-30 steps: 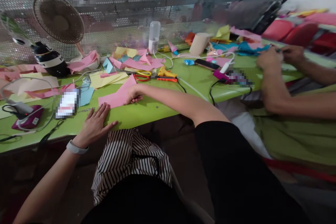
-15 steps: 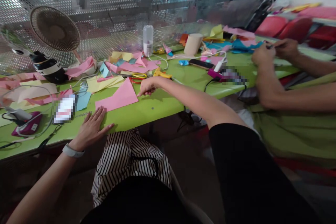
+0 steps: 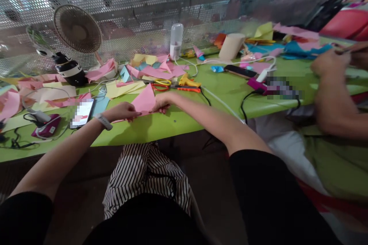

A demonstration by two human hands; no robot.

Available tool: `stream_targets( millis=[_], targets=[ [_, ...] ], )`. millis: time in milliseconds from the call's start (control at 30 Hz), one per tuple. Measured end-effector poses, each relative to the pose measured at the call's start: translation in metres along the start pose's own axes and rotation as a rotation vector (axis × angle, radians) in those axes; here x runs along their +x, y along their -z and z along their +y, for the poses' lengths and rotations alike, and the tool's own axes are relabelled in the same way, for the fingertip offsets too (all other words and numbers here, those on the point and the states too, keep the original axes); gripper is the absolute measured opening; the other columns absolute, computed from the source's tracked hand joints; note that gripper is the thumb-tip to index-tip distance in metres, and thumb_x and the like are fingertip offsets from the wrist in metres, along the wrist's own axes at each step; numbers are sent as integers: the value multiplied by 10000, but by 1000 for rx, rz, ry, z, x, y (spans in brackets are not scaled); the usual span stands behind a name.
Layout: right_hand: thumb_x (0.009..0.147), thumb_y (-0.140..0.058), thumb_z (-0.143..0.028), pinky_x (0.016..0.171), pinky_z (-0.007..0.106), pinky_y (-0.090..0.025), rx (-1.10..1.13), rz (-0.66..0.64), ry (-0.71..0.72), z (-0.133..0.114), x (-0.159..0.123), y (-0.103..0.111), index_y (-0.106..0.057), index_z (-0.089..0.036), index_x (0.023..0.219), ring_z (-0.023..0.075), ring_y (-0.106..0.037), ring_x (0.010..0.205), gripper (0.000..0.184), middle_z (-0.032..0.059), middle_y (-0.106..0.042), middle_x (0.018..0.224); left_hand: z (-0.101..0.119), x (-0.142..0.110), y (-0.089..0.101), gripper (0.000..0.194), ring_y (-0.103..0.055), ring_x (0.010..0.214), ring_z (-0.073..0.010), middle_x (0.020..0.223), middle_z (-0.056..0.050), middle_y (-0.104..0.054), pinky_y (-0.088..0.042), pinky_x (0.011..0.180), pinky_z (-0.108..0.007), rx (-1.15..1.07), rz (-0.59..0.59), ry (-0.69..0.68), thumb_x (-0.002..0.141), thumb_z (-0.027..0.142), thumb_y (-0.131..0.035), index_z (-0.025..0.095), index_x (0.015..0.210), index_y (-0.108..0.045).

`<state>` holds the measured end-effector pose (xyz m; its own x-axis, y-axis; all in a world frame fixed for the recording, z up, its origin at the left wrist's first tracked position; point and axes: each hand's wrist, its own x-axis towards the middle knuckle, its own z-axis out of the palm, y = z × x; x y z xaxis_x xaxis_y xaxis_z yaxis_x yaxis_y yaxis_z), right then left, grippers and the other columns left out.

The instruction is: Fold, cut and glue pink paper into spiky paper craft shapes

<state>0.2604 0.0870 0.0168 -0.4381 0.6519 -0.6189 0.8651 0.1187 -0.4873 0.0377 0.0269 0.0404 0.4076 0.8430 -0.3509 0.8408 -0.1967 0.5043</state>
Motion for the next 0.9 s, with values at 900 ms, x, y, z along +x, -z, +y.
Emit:
stream_targets(
  millis=[900],
  targets=[
    [618, -829, -623, 461, 211, -404, 84, 11, -12, 4, 0, -5, -624, -126, 674, 116, -618, 506, 540, 0, -625, 547, -89, -46, 27, 525, -597, 510, -198, 568, -106, -666, -430, 487, -307, -42, -58, 372, 539, 692, -769, 196, 470, -613]
  ],
)
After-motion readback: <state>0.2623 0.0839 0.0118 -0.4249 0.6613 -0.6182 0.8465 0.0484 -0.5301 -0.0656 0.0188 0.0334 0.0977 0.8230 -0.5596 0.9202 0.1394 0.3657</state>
